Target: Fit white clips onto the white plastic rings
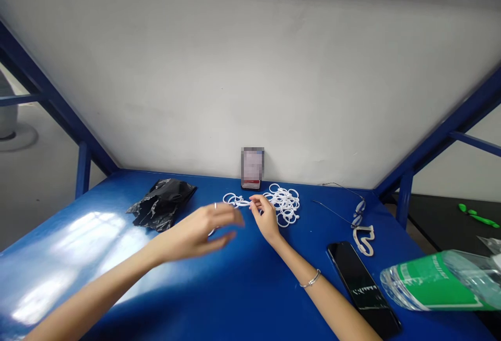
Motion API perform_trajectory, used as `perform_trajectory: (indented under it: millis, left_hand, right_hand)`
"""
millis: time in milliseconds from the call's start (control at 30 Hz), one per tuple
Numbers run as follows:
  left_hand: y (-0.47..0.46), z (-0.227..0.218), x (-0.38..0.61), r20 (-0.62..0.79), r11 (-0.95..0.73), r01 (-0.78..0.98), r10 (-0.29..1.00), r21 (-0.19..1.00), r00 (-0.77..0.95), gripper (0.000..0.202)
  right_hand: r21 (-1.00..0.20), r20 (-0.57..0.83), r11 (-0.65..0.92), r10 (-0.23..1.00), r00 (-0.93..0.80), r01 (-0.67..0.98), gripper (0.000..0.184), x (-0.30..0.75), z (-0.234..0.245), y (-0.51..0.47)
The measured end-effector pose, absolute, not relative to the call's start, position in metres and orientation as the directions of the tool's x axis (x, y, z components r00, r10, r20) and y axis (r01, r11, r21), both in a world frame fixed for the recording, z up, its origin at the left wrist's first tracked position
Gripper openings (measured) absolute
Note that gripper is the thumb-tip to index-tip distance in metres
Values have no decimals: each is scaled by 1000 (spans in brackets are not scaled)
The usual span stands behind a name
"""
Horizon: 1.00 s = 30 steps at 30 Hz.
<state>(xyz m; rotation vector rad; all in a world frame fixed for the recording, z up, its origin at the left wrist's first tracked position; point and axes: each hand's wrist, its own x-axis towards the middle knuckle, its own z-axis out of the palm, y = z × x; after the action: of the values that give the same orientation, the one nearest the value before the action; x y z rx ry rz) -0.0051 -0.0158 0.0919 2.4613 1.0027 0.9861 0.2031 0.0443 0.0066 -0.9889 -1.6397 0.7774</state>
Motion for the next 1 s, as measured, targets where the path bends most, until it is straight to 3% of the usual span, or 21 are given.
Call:
perform_trajectory:
  millis: [200,400,567,767,1000]
  left_hand:
    - [34,48,20,437,-528,387,847,756,303,27]
    - [36,14,28,410,-484,296,868,823,280,28]
    - [31,16,25,269,-298,147,945,943,186,33]
    - [25,14,23,160,-161,-3,980,987,116,39]
    - [21,15,26,137,-136,-15,986,991,98,46]
  right_hand:
    - [-923,360,366,930,-70,114,20,203,5,42]
    - [-931,350,355,934,-70,80,20,202,4,41]
    - [-882,427,445,894,-139,157,19,199,9,34]
    - [-761,541,589,808,-235,272,18,198,10,26]
    - [-720,559,610,793,-244,331,19,198,6,26]
